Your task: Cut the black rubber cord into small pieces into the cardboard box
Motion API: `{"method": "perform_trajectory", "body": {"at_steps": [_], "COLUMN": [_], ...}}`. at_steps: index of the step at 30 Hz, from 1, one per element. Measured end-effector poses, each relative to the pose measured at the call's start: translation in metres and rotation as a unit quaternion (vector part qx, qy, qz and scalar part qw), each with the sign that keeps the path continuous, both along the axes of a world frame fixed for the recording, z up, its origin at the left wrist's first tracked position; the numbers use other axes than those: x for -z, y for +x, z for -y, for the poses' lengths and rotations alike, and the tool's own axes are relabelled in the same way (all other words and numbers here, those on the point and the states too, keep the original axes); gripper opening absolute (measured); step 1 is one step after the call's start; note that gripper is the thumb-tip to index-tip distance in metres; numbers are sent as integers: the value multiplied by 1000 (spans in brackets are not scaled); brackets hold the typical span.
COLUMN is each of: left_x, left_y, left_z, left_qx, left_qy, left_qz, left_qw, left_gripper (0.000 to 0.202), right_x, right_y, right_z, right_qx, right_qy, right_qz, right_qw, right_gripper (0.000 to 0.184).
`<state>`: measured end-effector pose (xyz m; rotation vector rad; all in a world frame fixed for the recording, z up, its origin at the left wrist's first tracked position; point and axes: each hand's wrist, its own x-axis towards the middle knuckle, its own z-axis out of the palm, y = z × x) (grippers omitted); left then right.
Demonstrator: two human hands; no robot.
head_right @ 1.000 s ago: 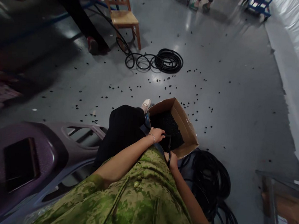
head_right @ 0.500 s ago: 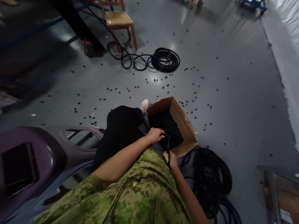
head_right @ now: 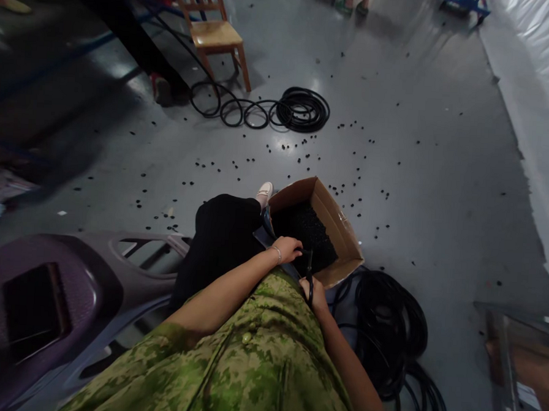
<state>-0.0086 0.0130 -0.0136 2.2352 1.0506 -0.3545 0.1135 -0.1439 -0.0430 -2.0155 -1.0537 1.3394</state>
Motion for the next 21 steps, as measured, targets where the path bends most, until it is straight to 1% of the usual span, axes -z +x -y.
{"method": "perform_trajectory", "body": {"at_steps": [7, 14, 21], "left_x": [-2, -8, -8], "left_y": [2, 3, 3], "left_z": [2, 3, 3], "left_qx": [-7, 4, 10], "left_qy": [-9, -21, -11], "left_qz": [5, 2, 1], "left_qw": [1000, 1000, 1000], "left_gripper": [27, 24, 25], "right_x": [-2, 6, 6], "right_y": [0, 2, 3], "right_z": [0, 2, 2], "right_qx": [9, 5, 1], "right_qy": [-2, 11, 0], "right_qz": [-4, 6, 4], "right_qw": [1000, 1000, 1000], "right_gripper": [36, 36, 36]}}
